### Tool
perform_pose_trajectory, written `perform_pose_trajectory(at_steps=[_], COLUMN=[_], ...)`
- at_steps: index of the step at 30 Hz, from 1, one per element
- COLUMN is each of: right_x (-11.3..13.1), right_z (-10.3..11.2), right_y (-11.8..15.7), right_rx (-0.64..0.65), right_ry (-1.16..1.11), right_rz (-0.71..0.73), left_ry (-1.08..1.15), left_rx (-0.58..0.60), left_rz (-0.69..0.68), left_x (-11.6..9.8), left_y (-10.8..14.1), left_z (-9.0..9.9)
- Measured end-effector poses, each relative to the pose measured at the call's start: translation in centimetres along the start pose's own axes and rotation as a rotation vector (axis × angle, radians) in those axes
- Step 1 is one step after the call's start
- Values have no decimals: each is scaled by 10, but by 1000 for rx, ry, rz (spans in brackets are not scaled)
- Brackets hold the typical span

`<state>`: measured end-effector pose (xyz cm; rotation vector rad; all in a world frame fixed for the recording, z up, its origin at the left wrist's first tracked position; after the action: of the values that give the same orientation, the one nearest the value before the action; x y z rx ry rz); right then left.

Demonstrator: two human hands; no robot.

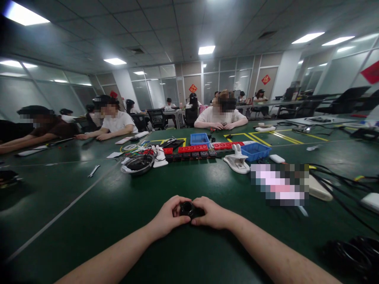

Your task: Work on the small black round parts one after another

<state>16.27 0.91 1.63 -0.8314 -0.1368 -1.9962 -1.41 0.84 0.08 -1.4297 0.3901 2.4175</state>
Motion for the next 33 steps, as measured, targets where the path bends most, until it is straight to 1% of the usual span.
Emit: perform_pose_trajectory(at_steps=[7, 11, 14, 16, 19, 21, 24, 26, 27, 31, 33], right_x=[-1, -5, -7, -5, 3, 9, 16, 17, 17, 15, 13], right_z=[-1, -3, -8, -13, -21, -25, -27, -26, -25, -19, -16], right_y=[-1, -1, -2, -6, -13, -17, -19, -17, -15, -5, -2], right_rx=[-28, -86, -130, -170, -241, -240, -191, -176, -171, -143, -146], right_ry=[-13, -84, -112, 0, 307, 468, 566, 577, 570, 506, 443], right_rz=[-20, -117, -195, -266, -377, -401, -399, -384, -366, -246, -203], left_ry=[5, 19, -1, -33, -102, -156, -217, -225, -221, -170, -153], left_rx=[4, 2, -43, -116, -260, -330, -371, -352, -325, -162, -116], left_rz=[6, 48, 95, 102, 98, 105, 91, 49, 28, -1, -13], left_x=[-2, -8, -12, -13, -14, -15, -16, -15, -14, -9, -8], left_y=[0, 3, 4, 4, 2, 2, 4, 5, 5, 4, 5], left_z=[0, -1, -3, -5, -7, -8, -8, -6, -6, -2, -1])
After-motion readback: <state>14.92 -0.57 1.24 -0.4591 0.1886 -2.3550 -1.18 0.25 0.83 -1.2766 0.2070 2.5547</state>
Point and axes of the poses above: each hand's wrist, its own y-axis away from the middle knuckle, its own z-axis out of the back of the hand, x = y × z, the point moved 1 cm from there along -y, towards the middle knuckle, and after that the axes turned 14 degrees about z, right-handed, at the moved point
